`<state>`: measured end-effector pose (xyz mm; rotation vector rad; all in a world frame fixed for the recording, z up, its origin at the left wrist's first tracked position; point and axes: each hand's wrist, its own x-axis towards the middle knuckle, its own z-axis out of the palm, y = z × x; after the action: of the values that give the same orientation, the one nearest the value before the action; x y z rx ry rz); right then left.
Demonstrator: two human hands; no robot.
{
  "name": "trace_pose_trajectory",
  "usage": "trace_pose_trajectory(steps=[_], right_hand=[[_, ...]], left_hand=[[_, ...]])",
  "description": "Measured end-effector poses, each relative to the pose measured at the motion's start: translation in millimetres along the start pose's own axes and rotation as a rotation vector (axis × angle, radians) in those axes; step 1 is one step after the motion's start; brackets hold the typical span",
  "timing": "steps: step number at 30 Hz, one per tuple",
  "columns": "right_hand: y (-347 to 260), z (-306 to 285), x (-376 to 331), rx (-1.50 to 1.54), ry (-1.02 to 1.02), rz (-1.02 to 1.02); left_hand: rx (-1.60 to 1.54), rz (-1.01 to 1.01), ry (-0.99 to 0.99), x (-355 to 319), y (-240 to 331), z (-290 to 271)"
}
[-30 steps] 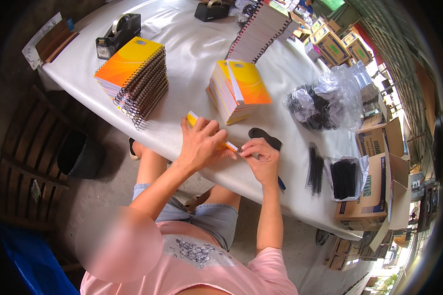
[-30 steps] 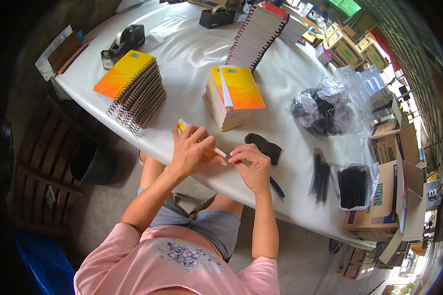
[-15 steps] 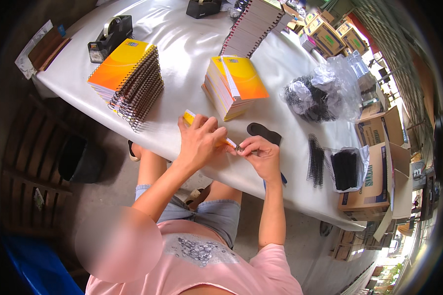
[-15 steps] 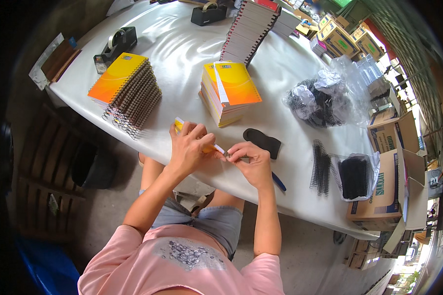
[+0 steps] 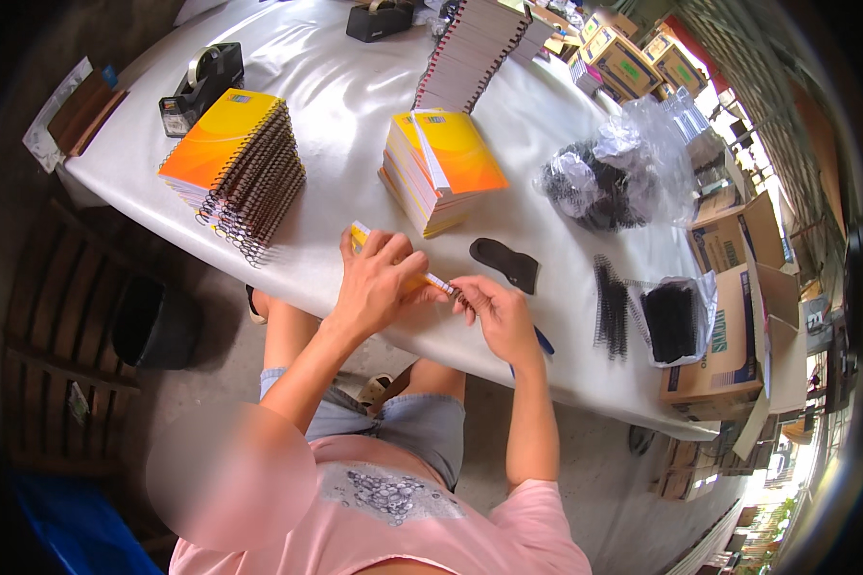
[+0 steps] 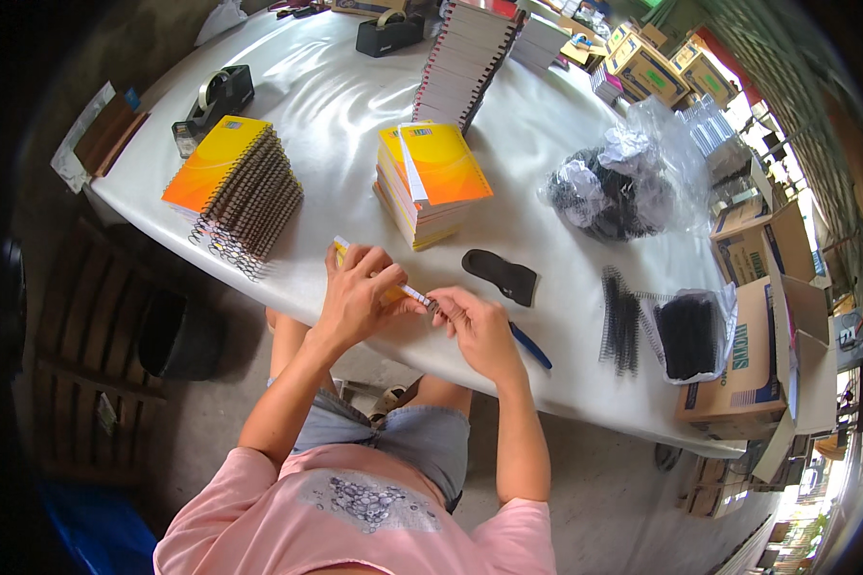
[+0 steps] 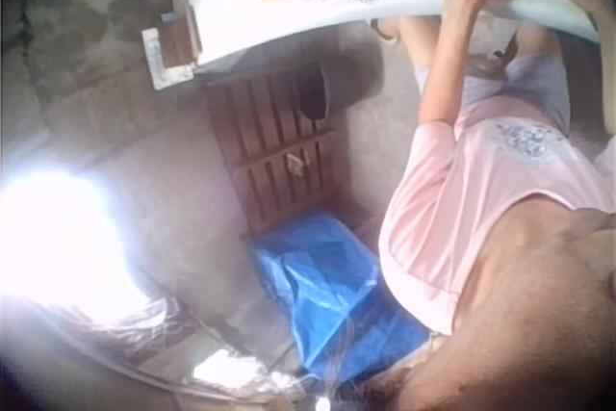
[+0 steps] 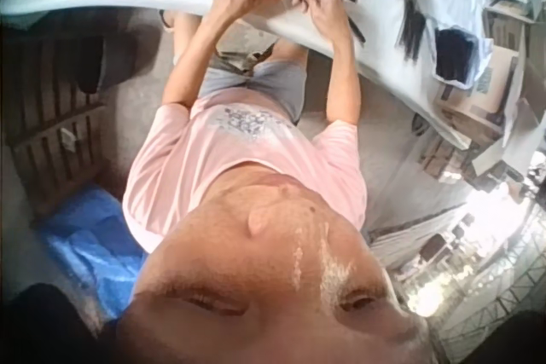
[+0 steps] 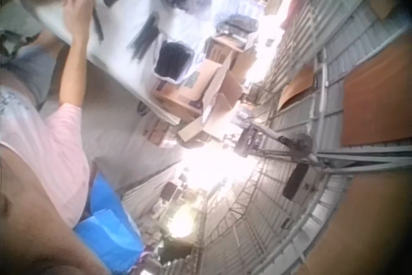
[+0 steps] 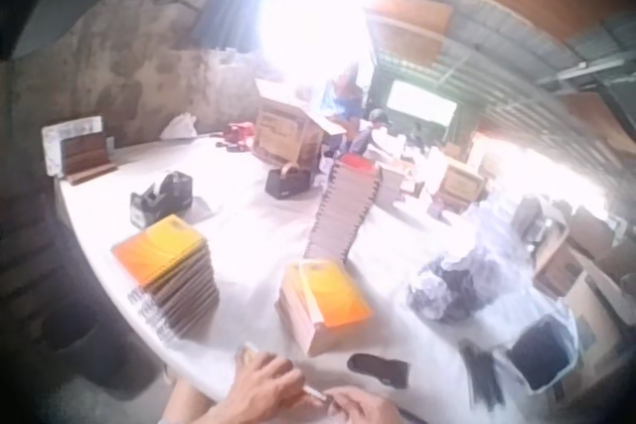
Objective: The person assembles spiral notebooks by manually threading metal coils through the punched holes of the paper stacks and using pliers to cut and crimp the ends.
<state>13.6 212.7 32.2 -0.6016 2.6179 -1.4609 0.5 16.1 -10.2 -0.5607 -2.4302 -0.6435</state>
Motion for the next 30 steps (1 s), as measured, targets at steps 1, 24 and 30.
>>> trace_pose_trajectory(steps=[1,24,30], right_hand=[[2,-4,2,0.085,-0.137,0.228],[19,-4,6,0.414,0.079,0.025],[25,-8,15,0.237,0.170,0.031]], left_hand=[[-0.051,0.005,0.035,1,-2,0],[-0.363,0.038,0.026,-1,-8,3],[-0.382,0.061,0.024,4,-11,2]])
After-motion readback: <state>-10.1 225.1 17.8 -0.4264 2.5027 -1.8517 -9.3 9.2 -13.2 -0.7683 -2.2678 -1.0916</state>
